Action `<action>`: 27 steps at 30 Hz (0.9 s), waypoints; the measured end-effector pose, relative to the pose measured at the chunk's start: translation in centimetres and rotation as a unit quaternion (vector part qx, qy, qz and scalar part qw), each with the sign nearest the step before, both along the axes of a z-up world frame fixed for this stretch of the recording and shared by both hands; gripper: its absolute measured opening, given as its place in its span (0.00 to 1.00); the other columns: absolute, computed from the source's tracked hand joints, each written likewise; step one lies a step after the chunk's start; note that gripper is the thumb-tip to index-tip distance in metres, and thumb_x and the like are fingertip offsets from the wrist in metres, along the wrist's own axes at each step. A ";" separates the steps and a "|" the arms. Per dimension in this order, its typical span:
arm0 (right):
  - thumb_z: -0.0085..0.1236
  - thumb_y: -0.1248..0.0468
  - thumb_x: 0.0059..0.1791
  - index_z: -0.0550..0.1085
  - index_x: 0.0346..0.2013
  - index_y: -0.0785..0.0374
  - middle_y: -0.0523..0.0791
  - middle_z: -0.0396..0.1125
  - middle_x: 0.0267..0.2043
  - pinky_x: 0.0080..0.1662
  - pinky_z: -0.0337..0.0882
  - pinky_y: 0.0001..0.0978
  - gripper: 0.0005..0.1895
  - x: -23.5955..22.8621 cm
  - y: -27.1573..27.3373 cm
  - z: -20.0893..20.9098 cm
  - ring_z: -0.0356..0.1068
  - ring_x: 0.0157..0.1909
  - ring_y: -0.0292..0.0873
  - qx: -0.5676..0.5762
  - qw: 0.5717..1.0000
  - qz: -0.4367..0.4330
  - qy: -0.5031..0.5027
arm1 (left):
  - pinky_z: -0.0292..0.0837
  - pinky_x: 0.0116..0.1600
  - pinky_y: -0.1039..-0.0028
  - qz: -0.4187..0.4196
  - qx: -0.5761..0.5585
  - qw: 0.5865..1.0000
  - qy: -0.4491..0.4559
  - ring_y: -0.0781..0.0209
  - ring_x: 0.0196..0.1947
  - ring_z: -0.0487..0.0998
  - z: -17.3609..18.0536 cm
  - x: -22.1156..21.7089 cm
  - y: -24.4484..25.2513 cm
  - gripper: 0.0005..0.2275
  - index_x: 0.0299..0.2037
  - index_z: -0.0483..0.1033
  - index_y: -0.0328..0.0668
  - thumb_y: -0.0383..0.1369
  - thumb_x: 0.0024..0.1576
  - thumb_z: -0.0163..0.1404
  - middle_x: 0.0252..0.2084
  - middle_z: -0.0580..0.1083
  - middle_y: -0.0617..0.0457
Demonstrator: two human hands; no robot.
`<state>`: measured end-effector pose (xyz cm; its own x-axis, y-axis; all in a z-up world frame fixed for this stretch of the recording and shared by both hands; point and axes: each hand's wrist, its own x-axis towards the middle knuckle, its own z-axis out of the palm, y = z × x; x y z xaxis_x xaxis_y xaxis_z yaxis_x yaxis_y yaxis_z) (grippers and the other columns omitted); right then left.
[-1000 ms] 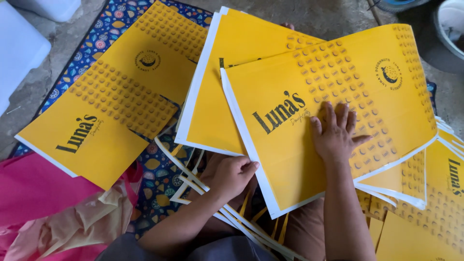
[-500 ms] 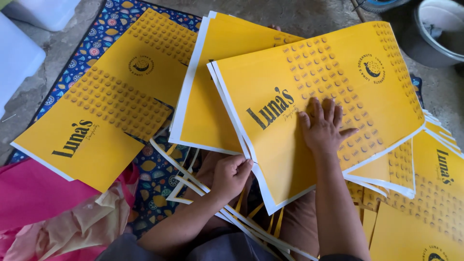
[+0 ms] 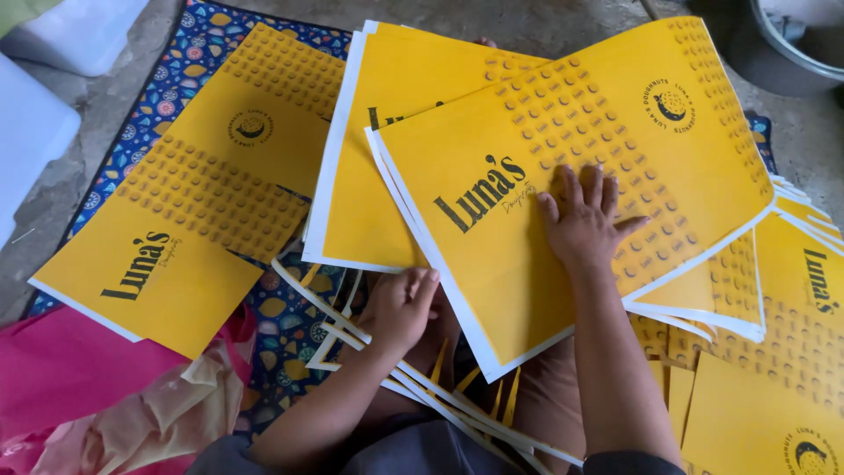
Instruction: Organizing and stacking printed paper sheets for packaging
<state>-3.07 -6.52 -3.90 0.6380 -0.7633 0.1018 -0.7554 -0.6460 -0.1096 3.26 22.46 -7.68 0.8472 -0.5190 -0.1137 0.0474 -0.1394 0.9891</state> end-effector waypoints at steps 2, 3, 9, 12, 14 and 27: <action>0.22 0.31 0.58 0.54 0.76 0.36 0.49 0.44 0.81 0.63 0.33 0.89 0.35 -0.1 0.2 0.4 0.36 0.81 0.56 0.000 1.000 -0.001 -0.001 | 0.84 0.26 0.68 -0.006 -0.017 1.000 0.017 0.52 0.24 0.83 -0.5 0.7 -0.7 0.17 0.34 0.77 0.31 0.42 0.61 0.54 0.22 0.71 0.43; 0.22 0.31 0.58 0.54 0.76 0.37 0.50 0.44 0.81 0.63 0.33 0.89 0.35 -0.1 0.5 0.6 0.36 0.81 0.56 0.000 1.000 0.002 -0.001 | 0.84 0.28 0.65 -0.008 -0.034 0.999 0.034 0.47 0.25 0.83 -0.7 1.0 -0.9 0.16 0.36 0.76 0.27 0.40 0.61 0.56 0.22 0.68 0.43; 0.20 0.30 0.59 0.55 0.76 0.36 0.49 0.43 0.81 0.63 0.32 0.89 0.35 -0.3 0.2 -0.2 0.36 0.81 0.55 -0.006 1.000 0.004 -0.014 | 0.86 0.28 0.66 -0.083 -0.002 0.996 0.045 0.48 0.22 0.83 8.0 1.2 0.2 0.17 0.48 0.74 0.23 0.37 0.61 0.52 0.24 0.58 0.55; 0.23 0.32 0.59 0.56 0.75 0.35 0.49 0.45 0.81 0.63 0.31 0.88 0.33 -0.2 0.4 -0.1 0.36 0.81 0.56 -0.003 1.000 0.002 -0.026 | 0.86 0.28 0.64 -0.106 0.013 0.994 0.031 0.45 0.24 0.84 8.6 1.6 -0.2 0.18 0.51 0.73 0.24 0.36 0.61 0.53 0.27 0.66 0.46; 0.26 0.33 0.59 0.56 0.75 0.35 0.48 0.44 0.81 0.63 0.32 0.89 0.32 -0.3 0.4 -0.2 0.36 0.81 0.56 -0.002 0.999 0.003 -0.033 | 0.86 0.30 0.65 -0.116 0.022 0.993 0.024 0.46 0.26 0.84 9.4 1.5 0.0 0.20 0.57 0.69 0.26 0.37 0.62 0.52 0.33 0.69 0.37; 0.25 0.33 0.59 0.55 0.75 0.36 0.48 0.43 0.81 0.63 0.32 0.89 0.33 -0.5 0.4 -0.2 0.36 0.81 0.55 0.001 0.999 0.007 -0.032 | 0.88 0.36 0.63 -0.066 0.017 0.998 -0.007 0.47 0.35 0.82 7.8 3.3 -0.9 0.26 0.70 0.58 0.30 0.33 0.63 0.50 0.33 0.71 0.42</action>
